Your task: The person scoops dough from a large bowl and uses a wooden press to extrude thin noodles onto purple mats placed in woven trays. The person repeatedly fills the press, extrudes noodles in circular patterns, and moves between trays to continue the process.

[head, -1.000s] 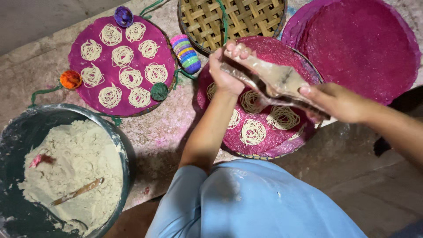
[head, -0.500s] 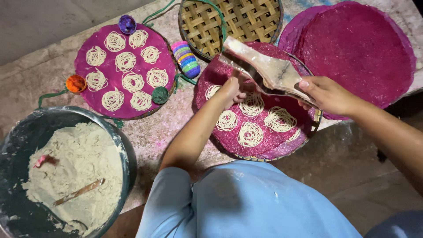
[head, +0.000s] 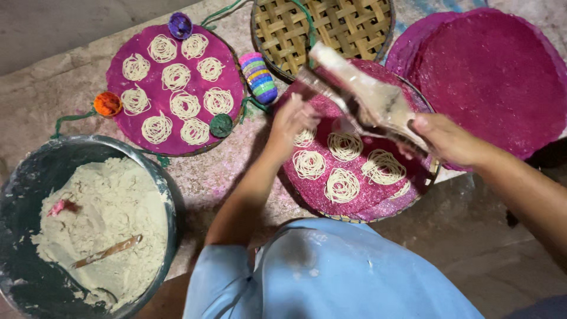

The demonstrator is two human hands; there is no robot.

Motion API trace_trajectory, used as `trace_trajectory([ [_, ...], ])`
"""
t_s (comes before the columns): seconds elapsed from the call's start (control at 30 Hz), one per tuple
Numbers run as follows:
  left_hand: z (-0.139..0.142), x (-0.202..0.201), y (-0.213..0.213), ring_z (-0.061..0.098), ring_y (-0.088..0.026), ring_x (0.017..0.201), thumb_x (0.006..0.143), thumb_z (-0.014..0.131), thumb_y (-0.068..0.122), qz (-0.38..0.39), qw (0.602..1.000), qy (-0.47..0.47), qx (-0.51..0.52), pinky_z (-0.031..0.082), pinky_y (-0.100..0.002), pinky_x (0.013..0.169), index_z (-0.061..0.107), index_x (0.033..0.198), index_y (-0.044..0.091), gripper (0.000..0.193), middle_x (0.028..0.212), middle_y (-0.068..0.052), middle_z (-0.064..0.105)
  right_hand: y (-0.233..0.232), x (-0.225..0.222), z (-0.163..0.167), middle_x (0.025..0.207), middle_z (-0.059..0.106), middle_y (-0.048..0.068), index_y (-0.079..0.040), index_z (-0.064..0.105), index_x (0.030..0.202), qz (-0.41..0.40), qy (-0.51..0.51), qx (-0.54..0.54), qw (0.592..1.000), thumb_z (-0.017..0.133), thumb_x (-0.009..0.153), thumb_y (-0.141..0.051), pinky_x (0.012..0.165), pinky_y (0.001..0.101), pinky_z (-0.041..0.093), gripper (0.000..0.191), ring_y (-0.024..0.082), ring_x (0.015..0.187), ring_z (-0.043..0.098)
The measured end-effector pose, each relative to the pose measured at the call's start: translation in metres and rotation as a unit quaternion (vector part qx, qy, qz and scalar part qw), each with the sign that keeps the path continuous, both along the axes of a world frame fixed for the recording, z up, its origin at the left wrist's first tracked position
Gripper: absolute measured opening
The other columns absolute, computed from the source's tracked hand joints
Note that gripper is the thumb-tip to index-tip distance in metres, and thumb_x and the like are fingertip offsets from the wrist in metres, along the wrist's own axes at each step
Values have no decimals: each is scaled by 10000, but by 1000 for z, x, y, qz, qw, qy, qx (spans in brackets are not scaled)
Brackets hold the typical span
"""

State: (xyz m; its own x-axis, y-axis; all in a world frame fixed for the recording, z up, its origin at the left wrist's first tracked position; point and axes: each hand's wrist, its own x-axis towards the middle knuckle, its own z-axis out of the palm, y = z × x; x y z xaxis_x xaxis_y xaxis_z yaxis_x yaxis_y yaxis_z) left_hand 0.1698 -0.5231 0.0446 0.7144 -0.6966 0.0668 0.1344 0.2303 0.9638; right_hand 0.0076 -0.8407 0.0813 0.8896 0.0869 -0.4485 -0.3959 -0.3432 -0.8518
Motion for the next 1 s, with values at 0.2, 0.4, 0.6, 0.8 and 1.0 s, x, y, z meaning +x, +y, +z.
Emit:
trace_trajectory([
  [0.2, 5, 65, -54, 556, -237, 1004, 1044, 488, 597, -68, 811, 296, -499, 441, -459, 1091, 566, 1061, 85, 518, 915, -44, 580, 26, 59, 21, 796, 738, 96, -10, 708, 1016, 26, 128, 22, 991, 316, 986, -628, 661, 362, 572, 733, 197, 708, 696],
  [0.4, -7, 117, -56, 509, -193, 786, 1043, 501, 523, -6, 800, 293, -524, 454, -428, 937, 498, 857, 137, 428, 772, -2, 494, 50, 109, 28, 761, 683, 131, 3, 691, 1012, 23, 4, -224, 974, 321, 1018, -641, 669, 380, 571, 743, 228, 694, 680],
  [0.6, -25, 109, -62, 493, -183, 763, 1025, 483, 500, 19, 793, 317, -521, 442, -402, 880, 485, 824, 152, 402, 756, 3, 480, 55, 113, 38, 713, 691, 116, 0, 672, 1069, 35, 63, -232, 970, 300, 1003, -648, 642, 398, 601, 750, 243, 656, 704],
  [0.8, -17, 130, -76, 472, -177, 695, 1022, 418, 508, 58, 798, 301, -519, 441, -406, 822, 459, 791, 156, 423, 701, 8, 453, 51, 130, 52, 698, 669, 129, -50, 625, 1292, 32, -7, -323, 946, 339, 1019, -606, 656, 410, 546, 682, 236, 618, 678],
  [1.0, -25, 127, -65, 457, -175, 672, 1017, 386, 520, 76, 798, 338, -494, 426, -394, 773, 441, 768, 155, 445, 686, 3, 446, 56, 122, 38, 694, 671, 106, 44, 696, 1139, 22, 35, -216, 976, 353, 1039, -609, 621, 404, 572, 744, 223, 615, 669],
])
